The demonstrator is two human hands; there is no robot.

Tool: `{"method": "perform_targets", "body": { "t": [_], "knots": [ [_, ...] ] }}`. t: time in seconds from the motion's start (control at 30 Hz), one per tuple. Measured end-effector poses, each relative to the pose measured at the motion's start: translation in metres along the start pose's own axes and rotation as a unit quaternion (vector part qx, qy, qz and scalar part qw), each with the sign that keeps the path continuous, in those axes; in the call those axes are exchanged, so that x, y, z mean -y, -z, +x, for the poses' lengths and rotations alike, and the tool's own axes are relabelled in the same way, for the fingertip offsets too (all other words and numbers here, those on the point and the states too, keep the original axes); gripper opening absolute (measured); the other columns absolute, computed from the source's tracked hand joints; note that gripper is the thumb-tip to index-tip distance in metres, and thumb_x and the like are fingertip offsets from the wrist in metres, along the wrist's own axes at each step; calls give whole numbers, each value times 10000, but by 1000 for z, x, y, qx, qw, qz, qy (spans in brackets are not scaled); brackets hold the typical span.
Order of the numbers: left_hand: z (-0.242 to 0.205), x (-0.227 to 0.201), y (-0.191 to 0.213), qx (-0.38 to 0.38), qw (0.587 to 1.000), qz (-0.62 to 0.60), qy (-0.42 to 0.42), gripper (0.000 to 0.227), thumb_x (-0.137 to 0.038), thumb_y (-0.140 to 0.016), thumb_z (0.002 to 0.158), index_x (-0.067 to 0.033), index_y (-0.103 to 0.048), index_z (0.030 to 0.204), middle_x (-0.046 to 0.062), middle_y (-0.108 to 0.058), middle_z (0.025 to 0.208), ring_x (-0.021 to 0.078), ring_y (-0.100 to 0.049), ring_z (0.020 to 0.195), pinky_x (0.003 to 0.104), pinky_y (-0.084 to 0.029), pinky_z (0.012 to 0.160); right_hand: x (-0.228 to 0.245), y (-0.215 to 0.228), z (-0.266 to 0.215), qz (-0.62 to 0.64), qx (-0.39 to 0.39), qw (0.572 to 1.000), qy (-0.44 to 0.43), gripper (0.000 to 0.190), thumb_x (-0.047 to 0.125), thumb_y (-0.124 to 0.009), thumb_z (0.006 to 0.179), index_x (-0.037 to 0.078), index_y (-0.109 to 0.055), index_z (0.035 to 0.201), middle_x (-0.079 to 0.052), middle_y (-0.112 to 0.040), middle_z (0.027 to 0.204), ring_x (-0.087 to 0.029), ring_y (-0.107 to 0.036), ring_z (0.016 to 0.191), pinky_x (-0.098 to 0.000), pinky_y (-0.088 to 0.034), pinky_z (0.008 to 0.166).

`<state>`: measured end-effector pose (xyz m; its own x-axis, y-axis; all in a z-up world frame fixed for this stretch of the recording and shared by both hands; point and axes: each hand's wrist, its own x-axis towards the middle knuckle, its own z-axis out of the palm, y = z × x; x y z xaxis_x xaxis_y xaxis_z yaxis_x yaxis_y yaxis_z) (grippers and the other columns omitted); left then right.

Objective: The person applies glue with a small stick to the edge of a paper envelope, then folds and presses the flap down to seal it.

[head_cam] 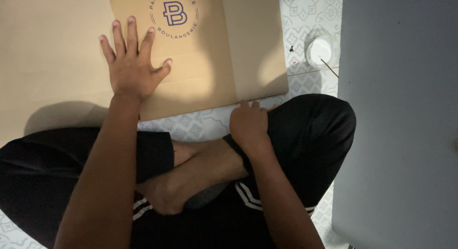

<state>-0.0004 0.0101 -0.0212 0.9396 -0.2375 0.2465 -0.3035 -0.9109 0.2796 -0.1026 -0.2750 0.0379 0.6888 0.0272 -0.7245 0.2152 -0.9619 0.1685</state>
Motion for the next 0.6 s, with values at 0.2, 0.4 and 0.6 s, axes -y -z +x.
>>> {"method": "perform_targets", "body": {
  "t": [0.2, 0.4, 0.6],
  "knots": [
    [-4, 0, -1, 18, 999, -7, 26, 821, -536, -698, 955, -69, -566, 1617, 212, -193, 1708, 513, -124, 1518, 788, -120, 1140, -3, 8, 39, 60, -402, 911, -74, 117, 167, -590, 870, 133, -650, 776, -74, -578, 905, -353, -602, 747, -512, -493, 548],
    [-2, 2, -5, 1, 1000, 31, 0, 811, -569, -691, 981, -69, -570, 1608, 241, -242, 1690, 513, -174, 1508, 779, -175, 1130, 16, 91, 98, 120, -283, 950, 61, 526, 217, -365, 1092, 69, -295, 1591, -91, -90, 1690, -486, -126, 1524, -624, -295, 1185],
    [0, -4, 2, 90, 994, 0, 62, 860, -625, -551, 967, -138, -430, 1665, 172, -98, 1726, 469, -46, 1547, 749, -51, 1183, 14, 49, 125, 68, -309, 946, 72, 700, 434, -495, 1114, 8, -214, 1594, -177, -136, 1683, -477, -159, 1510, -605, -322, 1148]
  ]
}}
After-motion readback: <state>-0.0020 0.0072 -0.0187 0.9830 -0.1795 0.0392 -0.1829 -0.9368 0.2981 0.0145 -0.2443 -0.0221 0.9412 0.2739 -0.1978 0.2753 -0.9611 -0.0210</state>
